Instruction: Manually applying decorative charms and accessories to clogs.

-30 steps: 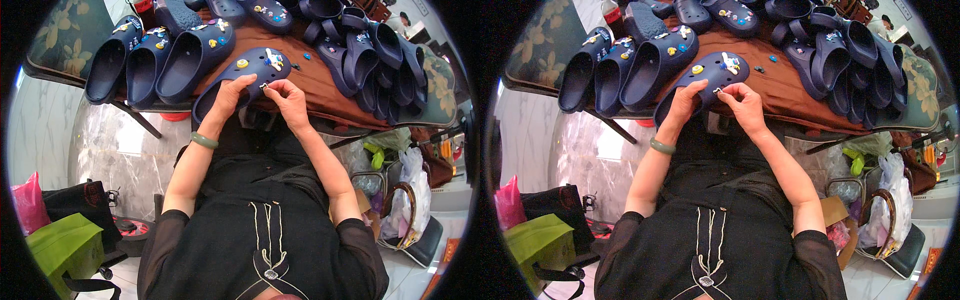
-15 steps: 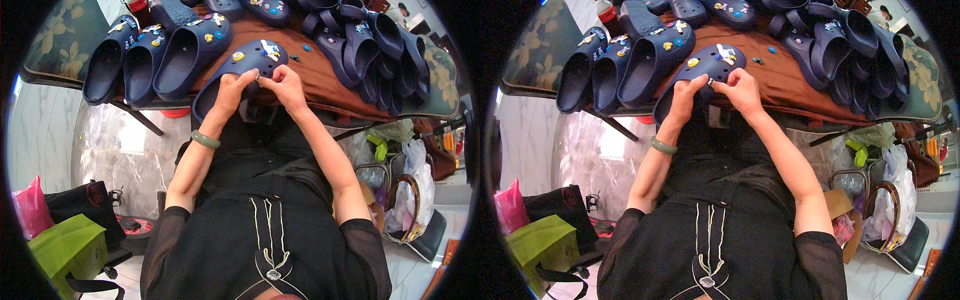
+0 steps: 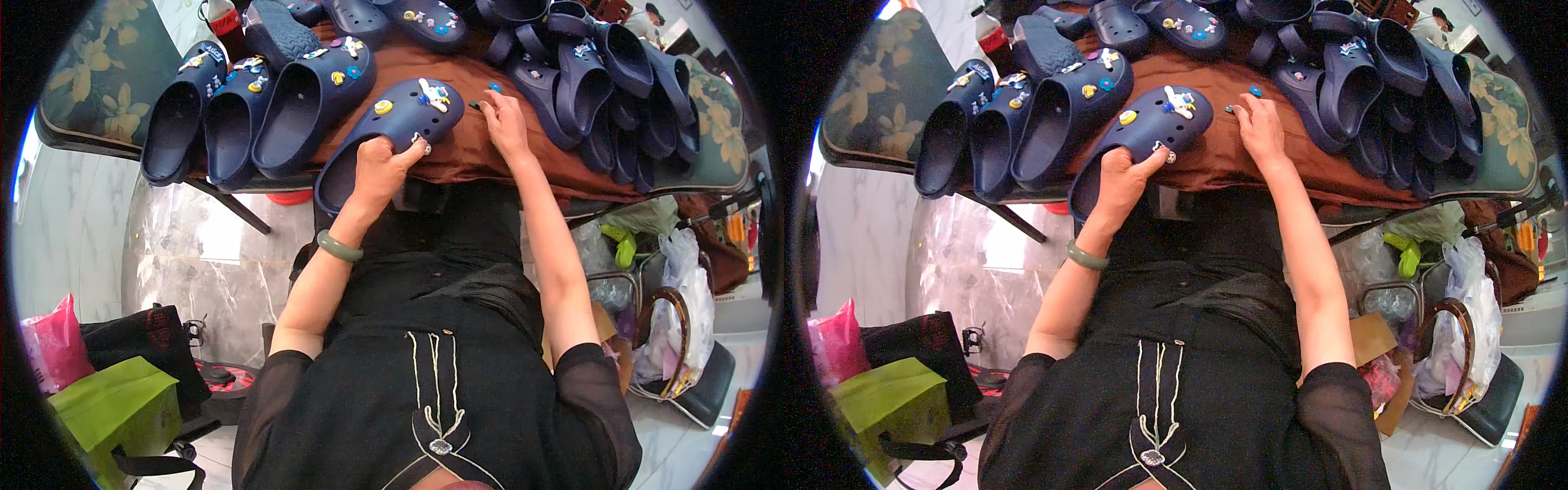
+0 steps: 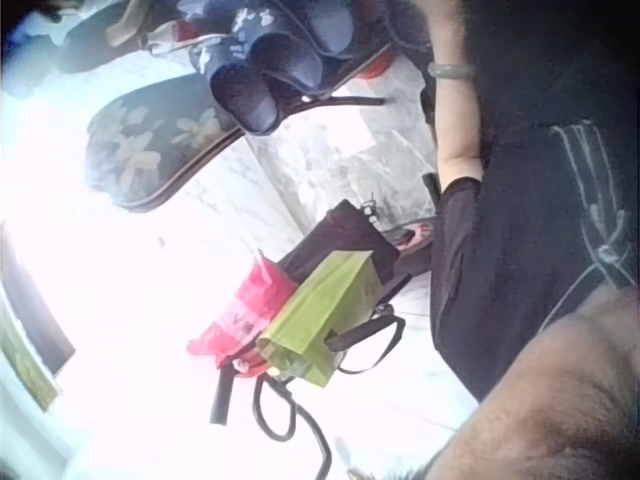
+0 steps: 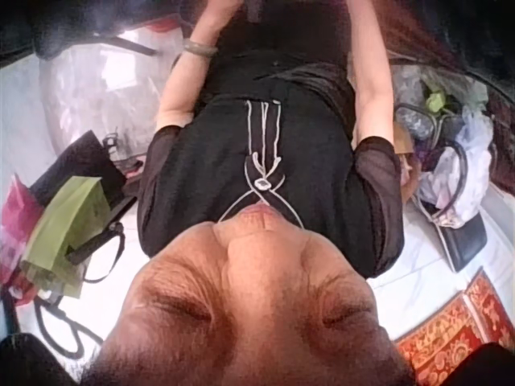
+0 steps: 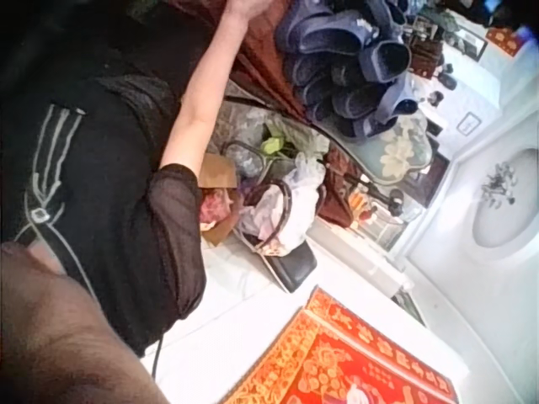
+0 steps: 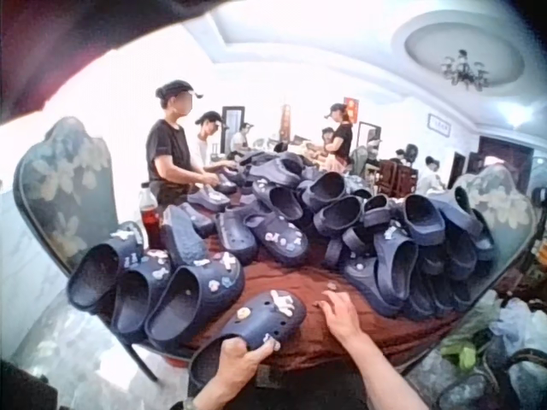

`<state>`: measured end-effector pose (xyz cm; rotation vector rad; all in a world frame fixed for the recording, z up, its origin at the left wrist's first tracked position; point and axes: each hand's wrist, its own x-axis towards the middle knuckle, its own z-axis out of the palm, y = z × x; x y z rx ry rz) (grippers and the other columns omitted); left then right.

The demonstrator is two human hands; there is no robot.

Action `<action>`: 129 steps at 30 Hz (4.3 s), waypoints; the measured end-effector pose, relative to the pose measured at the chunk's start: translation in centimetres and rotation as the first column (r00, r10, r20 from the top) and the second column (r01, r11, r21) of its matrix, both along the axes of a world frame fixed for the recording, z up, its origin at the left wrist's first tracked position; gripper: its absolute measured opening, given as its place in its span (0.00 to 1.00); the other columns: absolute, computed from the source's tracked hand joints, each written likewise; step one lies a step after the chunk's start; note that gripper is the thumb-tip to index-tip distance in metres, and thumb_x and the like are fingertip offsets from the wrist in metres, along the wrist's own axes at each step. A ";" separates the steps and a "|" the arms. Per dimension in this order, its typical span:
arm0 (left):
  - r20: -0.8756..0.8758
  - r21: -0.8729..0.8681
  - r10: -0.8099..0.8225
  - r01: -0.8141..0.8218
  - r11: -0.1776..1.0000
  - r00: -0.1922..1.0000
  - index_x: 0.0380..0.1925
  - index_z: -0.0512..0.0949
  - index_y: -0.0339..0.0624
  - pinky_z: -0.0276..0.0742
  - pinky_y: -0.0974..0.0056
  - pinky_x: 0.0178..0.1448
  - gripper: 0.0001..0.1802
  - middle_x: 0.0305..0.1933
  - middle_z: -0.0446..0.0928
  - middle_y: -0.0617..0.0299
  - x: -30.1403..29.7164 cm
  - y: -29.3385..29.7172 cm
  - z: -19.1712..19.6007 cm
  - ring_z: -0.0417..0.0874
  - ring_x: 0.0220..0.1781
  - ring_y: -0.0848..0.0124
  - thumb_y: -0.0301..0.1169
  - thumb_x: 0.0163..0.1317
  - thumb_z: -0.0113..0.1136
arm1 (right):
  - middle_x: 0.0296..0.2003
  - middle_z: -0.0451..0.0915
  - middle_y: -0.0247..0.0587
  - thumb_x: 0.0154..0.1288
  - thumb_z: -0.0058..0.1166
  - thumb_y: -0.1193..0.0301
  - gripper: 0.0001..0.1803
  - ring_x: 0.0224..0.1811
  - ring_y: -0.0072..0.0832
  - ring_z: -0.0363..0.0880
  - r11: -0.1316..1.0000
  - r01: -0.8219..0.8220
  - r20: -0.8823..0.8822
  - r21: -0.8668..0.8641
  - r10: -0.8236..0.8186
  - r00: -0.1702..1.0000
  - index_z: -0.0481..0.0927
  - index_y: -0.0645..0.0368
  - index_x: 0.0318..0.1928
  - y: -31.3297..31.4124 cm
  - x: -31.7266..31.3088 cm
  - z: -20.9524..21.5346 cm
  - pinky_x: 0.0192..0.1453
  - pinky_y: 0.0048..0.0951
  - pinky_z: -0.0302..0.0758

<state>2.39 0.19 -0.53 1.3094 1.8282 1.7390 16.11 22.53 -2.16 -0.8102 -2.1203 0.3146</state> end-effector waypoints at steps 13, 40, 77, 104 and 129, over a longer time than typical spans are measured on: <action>0.143 0.006 -0.091 0.091 0.996 0.985 0.39 0.79 0.35 0.73 0.70 0.45 0.13 0.36 0.80 0.66 -0.6 0.3 -0.2 0.78 0.38 0.78 0.32 0.58 0.59 | 0.31 0.79 0.38 0.50 0.64 0.77 0.10 0.33 0.26 0.78 0.921 -0.387 -0.324 -0.054 0.350 0.879 0.81 0.60 0.35 -7.9 -1.5 3.0 0.38 0.25 0.76; 0.293 0.115 -0.326 0.305 0.945 0.899 0.42 0.77 0.37 0.70 0.70 0.48 0.14 0.40 0.77 0.67 -0.7 0.0 0.3 0.75 0.42 0.79 0.33 0.60 0.58 | 0.34 0.77 0.30 0.48 0.61 0.76 0.10 0.42 0.32 0.73 0.850 -0.315 0.008 0.423 0.344 0.939 0.82 0.53 0.35 -11.4 -1.2 3.2 0.49 0.35 0.66; 0.095 -0.017 -0.185 0.188 0.982 0.978 0.40 0.77 0.33 0.72 0.70 0.41 0.12 0.36 0.79 0.65 -0.6 0.2 -1.2 0.76 0.38 0.79 0.32 0.62 0.56 | 0.42 0.73 0.32 0.53 0.51 0.74 0.18 0.54 0.27 0.69 0.860 -0.278 0.341 0.427 0.131 0.931 0.78 0.56 0.47 -13.8 -0.6 3.3 0.59 0.51 0.56; 0.204 0.025 -0.306 0.307 0.951 0.930 0.43 0.77 0.34 0.70 0.69 0.50 0.14 0.40 0.77 0.66 -1.0 -0.8 -0.2 0.74 0.42 0.78 0.32 0.62 0.58 | 0.31 0.81 0.34 0.62 0.57 0.68 0.12 0.32 0.21 0.78 0.883 -0.237 -0.179 -0.406 0.178 0.968 0.80 0.61 0.44 -0.7 0.6 1.1 0.40 0.24 0.74; 0.243 0.119 -0.371 0.352 0.928 0.896 0.46 0.74 0.33 0.71 0.67 0.53 0.16 0.44 0.77 0.63 -1.2 -0.2 -0.8 0.75 0.46 0.76 0.30 0.61 0.60 | 0.40 0.75 0.35 0.52 0.52 0.75 0.16 0.49 0.30 0.71 0.830 -0.266 0.311 0.490 0.118 0.943 0.78 0.58 0.44 -12.2 -0.7 3.7 0.55 0.41 0.60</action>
